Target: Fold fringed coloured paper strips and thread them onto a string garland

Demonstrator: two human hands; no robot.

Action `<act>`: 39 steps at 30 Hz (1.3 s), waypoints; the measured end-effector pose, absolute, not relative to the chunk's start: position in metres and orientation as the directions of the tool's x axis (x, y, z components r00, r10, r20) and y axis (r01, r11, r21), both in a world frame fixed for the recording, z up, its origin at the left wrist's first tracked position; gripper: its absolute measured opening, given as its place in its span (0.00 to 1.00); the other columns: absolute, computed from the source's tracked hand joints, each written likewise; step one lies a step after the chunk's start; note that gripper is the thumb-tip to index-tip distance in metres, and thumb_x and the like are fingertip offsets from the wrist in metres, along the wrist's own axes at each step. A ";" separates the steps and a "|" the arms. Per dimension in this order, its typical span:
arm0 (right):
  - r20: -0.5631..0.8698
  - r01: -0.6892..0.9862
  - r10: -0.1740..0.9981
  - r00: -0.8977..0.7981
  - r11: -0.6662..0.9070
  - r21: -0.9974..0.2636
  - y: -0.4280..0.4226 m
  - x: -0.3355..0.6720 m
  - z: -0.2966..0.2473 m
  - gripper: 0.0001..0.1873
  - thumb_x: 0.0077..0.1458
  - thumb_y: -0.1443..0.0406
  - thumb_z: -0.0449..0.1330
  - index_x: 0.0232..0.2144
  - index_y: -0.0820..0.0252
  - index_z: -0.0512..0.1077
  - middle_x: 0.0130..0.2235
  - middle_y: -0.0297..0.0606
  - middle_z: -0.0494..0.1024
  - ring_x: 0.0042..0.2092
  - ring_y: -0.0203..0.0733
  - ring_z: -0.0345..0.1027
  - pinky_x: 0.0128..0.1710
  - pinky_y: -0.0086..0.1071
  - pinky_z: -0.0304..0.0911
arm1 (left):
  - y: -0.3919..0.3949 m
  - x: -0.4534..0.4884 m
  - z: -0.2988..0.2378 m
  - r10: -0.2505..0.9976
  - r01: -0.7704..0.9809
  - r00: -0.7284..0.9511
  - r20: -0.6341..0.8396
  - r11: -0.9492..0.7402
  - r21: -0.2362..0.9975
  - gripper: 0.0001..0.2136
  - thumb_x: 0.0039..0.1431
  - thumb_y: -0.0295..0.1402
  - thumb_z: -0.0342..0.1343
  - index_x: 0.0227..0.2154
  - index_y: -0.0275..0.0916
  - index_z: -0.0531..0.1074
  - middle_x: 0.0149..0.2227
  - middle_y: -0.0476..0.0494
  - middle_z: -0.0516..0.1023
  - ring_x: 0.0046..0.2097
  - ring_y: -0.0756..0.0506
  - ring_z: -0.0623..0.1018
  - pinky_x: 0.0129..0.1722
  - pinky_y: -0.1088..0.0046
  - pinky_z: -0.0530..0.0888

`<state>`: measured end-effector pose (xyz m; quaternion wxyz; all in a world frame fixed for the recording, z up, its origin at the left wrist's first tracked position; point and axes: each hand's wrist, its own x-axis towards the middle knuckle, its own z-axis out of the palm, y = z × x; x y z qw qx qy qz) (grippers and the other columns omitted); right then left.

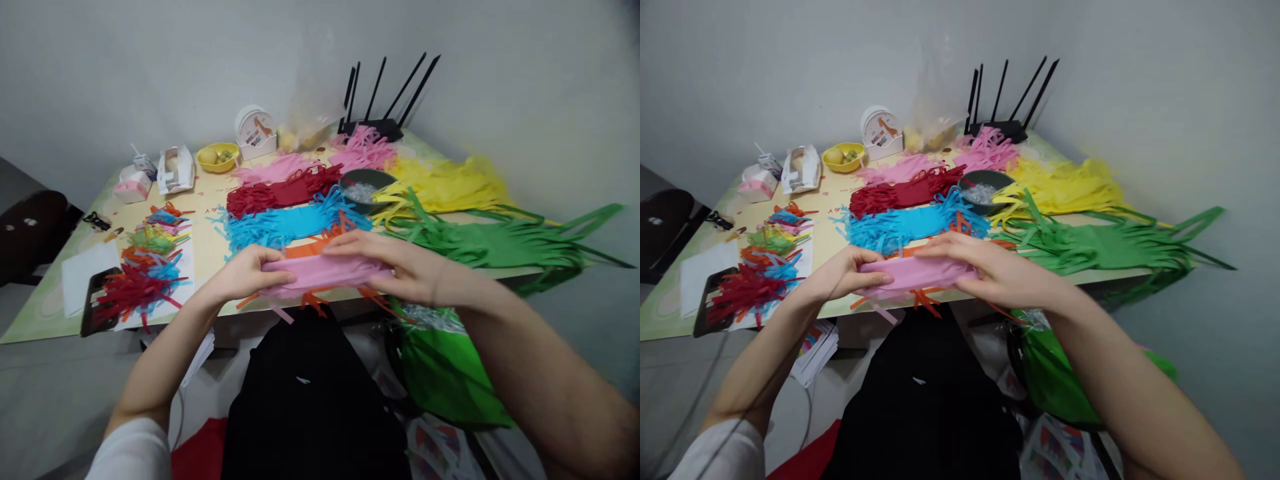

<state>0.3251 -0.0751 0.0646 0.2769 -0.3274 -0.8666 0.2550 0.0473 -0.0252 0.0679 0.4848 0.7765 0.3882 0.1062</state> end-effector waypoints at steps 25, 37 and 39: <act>0.061 0.649 0.839 -0.541 0.462 -0.604 -0.052 0.291 0.079 0.19 0.60 0.56 0.53 0.21 0.59 0.68 0.21 0.32 0.69 0.23 0.34 0.61 0.24 0.27 0.51 | -0.019 0.050 0.079 0.717 0.570 0.678 -0.164 -0.371 0.733 0.19 0.54 0.46 0.57 0.20 0.35 0.67 0.19 0.54 0.61 0.23 0.53 0.60 0.21 0.78 0.54; 0.135 0.479 0.899 -0.416 0.343 -0.808 -0.059 0.294 0.055 0.12 0.54 0.58 0.60 0.26 0.59 0.68 0.25 0.31 0.70 0.27 0.35 0.63 0.25 0.27 0.56 | -0.020 0.039 0.073 0.732 0.484 0.672 -0.110 -0.322 0.813 0.15 0.56 0.42 0.58 0.24 0.36 0.69 0.22 0.53 0.67 0.25 0.52 0.67 0.24 0.79 0.62; 0.156 0.389 0.924 -0.348 0.294 -0.873 -0.062 0.292 0.049 0.10 0.55 0.58 0.60 0.29 0.59 0.71 0.28 0.33 0.73 0.29 0.37 0.67 0.26 0.28 0.60 | -0.023 0.037 0.067 0.780 0.415 0.622 -0.071 -0.251 0.875 0.13 0.57 0.42 0.57 0.27 0.36 0.71 0.23 0.52 0.70 0.25 0.52 0.70 0.25 0.79 0.65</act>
